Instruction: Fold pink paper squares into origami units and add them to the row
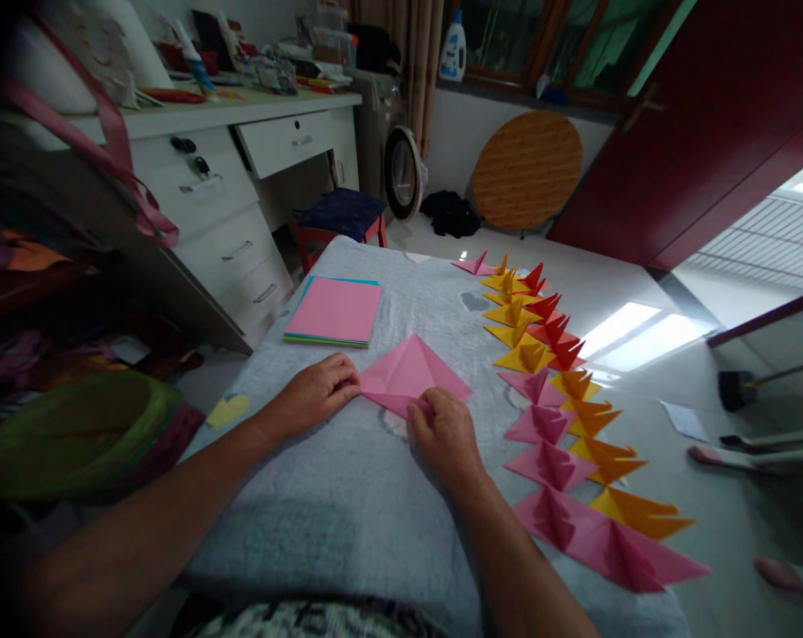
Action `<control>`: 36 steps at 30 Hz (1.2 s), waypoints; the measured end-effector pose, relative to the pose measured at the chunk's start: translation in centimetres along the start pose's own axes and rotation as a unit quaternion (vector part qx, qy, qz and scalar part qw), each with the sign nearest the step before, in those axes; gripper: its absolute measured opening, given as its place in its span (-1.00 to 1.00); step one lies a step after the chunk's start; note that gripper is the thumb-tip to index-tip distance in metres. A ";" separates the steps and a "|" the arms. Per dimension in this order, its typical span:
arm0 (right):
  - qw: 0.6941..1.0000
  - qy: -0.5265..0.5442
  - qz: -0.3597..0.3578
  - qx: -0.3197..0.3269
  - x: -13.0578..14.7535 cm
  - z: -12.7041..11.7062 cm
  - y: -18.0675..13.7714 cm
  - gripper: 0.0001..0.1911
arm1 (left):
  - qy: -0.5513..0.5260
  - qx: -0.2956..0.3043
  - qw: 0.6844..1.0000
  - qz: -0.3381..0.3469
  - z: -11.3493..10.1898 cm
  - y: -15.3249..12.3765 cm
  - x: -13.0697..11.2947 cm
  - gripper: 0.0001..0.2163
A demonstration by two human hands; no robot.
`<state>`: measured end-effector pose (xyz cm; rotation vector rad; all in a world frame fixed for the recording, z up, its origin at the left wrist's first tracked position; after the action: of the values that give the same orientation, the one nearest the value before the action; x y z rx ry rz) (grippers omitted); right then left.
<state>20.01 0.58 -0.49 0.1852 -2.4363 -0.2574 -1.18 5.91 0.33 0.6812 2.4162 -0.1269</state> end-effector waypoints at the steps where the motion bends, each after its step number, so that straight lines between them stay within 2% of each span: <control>1: 1.000 -0.006 0.008 -0.006 -0.1 0.0 0.0 -0.77 | 0.002 -0.002 1.000 -0.002 0.0 0.0 0.0 -0.90; 6: 0.999 -0.033 0.007 -0.032 -0.4 -0.1 0.1 -0.73 | 0.011 -0.018 1.000 -0.004 0.2 0.0 0.2 -0.90; 20: 0.998 -0.045 0.016 -0.042 -0.8 0.4 0.4 -0.77 | 0.067 -0.034 0.997 -0.033 0.7 0.0 0.0 -0.91; 26: 0.998 -0.052 0.004 -0.048 -0.7 0.5 0.3 -0.78 | 0.184 -0.083 0.977 0.063 1.2 -0.9 -1.9 -0.87; 28: 0.997 -0.056 0.000 -0.044 -0.8 0.5 0.3 -0.77 | 0.204 -0.094 0.967 0.116 1.8 -1.6 -3.4 -0.82; 32: 0.997 -0.060 -0.008 -0.041 -0.8 0.6 0.3 -0.77 | 0.213 -0.081 0.944 0.240 4.0 -3.1 -6.1 -0.75; 36: 0.997 -0.056 -0.012 -0.048 -0.9 0.6 0.4 -0.76 | 0.243 -0.076 0.937 0.240 5.8 -4.0 -6.9 -0.66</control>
<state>20.28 1.21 -1.38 0.1618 -2.5267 -0.4049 4.59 -1.98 -0.55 1.3295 2.5835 0.4787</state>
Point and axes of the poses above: each hand's wrist, its own y-axis towards the middle knuckle, its own z-axis out of the palm, x = y × z, the point moved 4 cm from there along y, towards the middle knuckle, and after that the axes turned 1 degree about -x, right-handed, at the moved point
